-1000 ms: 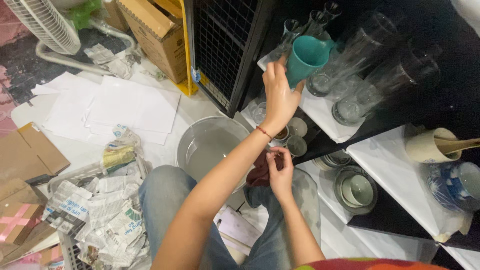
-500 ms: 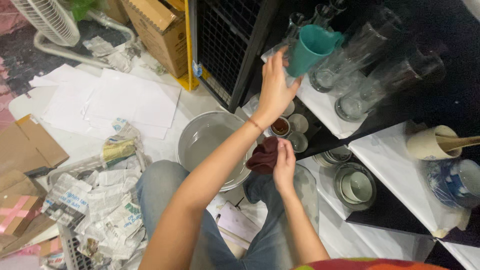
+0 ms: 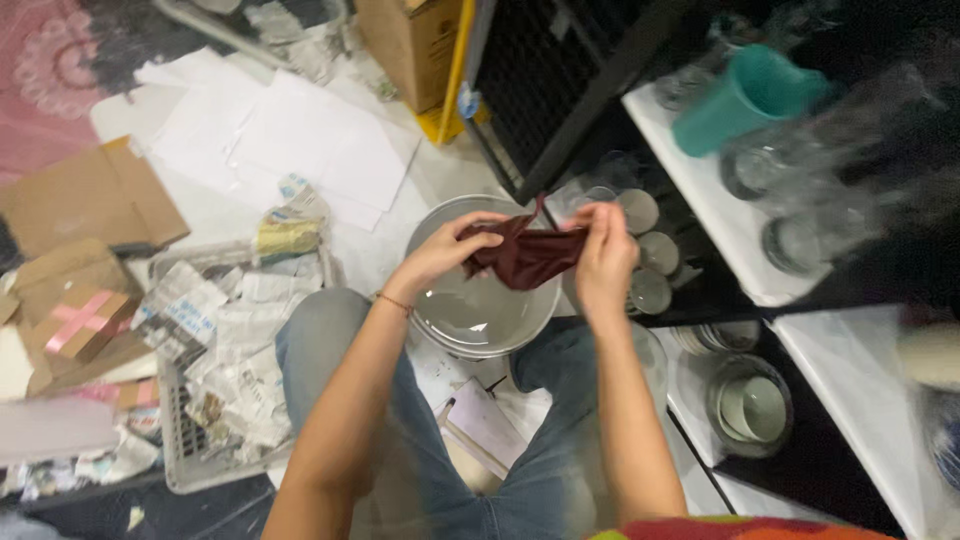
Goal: The person washes and dries various glassware and a mug using a cloth. They rinse items in a bucket of water, wipe them dry, and place them on a nearby shelf.
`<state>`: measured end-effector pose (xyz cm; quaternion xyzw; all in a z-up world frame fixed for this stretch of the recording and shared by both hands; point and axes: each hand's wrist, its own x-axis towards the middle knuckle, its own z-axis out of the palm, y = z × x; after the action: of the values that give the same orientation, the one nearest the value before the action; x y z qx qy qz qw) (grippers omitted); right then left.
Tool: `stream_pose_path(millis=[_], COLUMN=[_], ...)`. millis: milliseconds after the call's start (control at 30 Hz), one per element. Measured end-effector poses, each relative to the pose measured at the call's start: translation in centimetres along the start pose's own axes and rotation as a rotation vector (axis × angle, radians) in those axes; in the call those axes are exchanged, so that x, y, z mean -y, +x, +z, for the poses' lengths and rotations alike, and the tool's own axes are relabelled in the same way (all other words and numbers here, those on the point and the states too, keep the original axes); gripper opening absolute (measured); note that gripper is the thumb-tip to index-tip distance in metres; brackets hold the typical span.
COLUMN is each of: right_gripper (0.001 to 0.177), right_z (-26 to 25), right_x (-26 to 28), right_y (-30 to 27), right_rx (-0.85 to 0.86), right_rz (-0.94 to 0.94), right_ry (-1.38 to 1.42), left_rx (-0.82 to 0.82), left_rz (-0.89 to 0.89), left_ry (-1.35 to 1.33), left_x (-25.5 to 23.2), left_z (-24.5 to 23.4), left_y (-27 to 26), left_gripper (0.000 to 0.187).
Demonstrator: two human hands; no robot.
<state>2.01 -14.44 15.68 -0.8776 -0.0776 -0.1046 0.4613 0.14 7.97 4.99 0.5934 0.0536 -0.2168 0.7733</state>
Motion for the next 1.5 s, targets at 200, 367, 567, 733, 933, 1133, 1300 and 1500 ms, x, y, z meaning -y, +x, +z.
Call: stream_pose_path(millis=[200, 367, 567, 733, 933, 1133, 1300, 1500], right_gripper=[0.035, 0.034, 0.025, 0.072, 0.108, 0.032, 0.035, 0.046], right_z=[3.1, 4.2, -1.5, -1.3, 7.5, 6.3, 1.1, 0.3], right_x=[-0.7, -0.3, -0.8, -2.8, -4.2, -3.0, 2.2, 7.0], right_y=[2.2, 2.3, 2.6, 2.0, -2.0, 0.7, 2.7, 2.1], right_rx=[0.225, 0.374, 0.232, 0.509, 0.571, 0.583, 0.853, 0.823], right_rz=[-0.014, 0.171, 0.008, -0.135, -0.11, 0.331, -0.337, -0.759], right_ry=[0.503, 0.792, 0.758, 0.064, 0.379, 0.277, 0.341, -0.134], left_rx=[-0.077, -0.026, -0.239, -0.257, -0.025, 0.071, 0.36, 0.56], left_rz=[0.527, 0.655, 0.646, 0.539, 0.511, 0.618, 0.53, 0.094], left_ry=[0.861, 0.619, 0.556, -0.101, 0.031, 0.406, -0.315, -0.901], left_x=[3.3, 5.0, 6.0, 5.9, 6.0, 2.0, -0.9, 1.4], left_z=[-2.0, 3.7, 3.6, 1.7, 3.0, -2.8, -4.2, 0.2], left_y=[0.3, 2.7, 5.4, 5.1, 6.0, 1.3, -2.2, 1.1], left_gripper=[0.123, 0.12, 0.059, 0.052, 0.087, 0.084, 0.095, 0.095])
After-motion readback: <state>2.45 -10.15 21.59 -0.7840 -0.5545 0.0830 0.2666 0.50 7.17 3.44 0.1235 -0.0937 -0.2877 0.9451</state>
